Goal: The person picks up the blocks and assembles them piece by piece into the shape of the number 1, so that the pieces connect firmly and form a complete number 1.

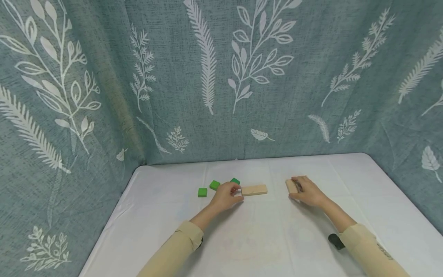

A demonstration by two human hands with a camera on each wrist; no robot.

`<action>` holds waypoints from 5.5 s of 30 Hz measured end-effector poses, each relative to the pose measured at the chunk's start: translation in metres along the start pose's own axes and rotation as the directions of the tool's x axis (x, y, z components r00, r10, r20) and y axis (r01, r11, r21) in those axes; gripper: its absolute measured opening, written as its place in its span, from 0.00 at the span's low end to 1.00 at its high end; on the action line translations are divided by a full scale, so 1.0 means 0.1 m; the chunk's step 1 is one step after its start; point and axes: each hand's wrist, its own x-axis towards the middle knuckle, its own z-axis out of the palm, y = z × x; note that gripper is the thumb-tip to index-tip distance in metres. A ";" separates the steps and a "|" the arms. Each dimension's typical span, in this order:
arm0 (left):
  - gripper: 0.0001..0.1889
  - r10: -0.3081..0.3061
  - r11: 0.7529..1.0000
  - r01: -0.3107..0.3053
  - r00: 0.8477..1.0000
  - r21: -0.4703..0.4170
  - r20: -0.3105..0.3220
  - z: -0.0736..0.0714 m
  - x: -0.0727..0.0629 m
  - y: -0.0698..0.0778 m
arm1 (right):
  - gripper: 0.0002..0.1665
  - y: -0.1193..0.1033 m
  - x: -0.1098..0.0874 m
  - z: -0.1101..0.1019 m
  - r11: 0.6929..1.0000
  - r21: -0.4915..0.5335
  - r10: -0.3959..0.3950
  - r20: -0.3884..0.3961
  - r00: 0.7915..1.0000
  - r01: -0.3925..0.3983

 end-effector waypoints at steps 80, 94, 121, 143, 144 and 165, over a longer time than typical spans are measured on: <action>0.15 0.014 1.000 -0.014 1.000 -0.028 0.016 -0.03 -0.26 0.03 | 0.37 -0.02 0.05 -0.03 1.000 0.017 0.021 0.029 0.999 -0.021; 0.14 0.083 0.993 -0.078 0.995 -0.083 0.052 0.00 -0.55 0.10 | 0.36 0.01 0.06 -0.03 1.000 0.009 0.013 0.025 1.000 -0.013; 0.14 0.099 0.990 -0.083 0.985 -0.118 0.138 0.07 -0.99 0.26 | 0.37 0.05 0.08 0.00 1.000 -0.011 0.030 0.009 1.000 -0.030; 0.14 0.110 0.985 -0.077 0.971 -0.157 0.211 0.12 -1.17 0.32 | 0.36 0.02 0.06 -0.02 0.999 0.012 0.043 0.016 0.999 -0.044; 0.14 0.107 0.985 -0.073 0.971 -0.159 0.216 0.12 -1.18 0.32 | 0.36 0.01 0.06 -0.02 0.999 0.012 0.047 0.014 0.999 -0.047; 0.16 0.083 0.980 -0.021 0.948 -0.199 0.308 0.09 -1.20 0.30 | 0.38 -0.01 0.07 -0.07 0.995 0.051 0.080 0.040 0.996 -0.082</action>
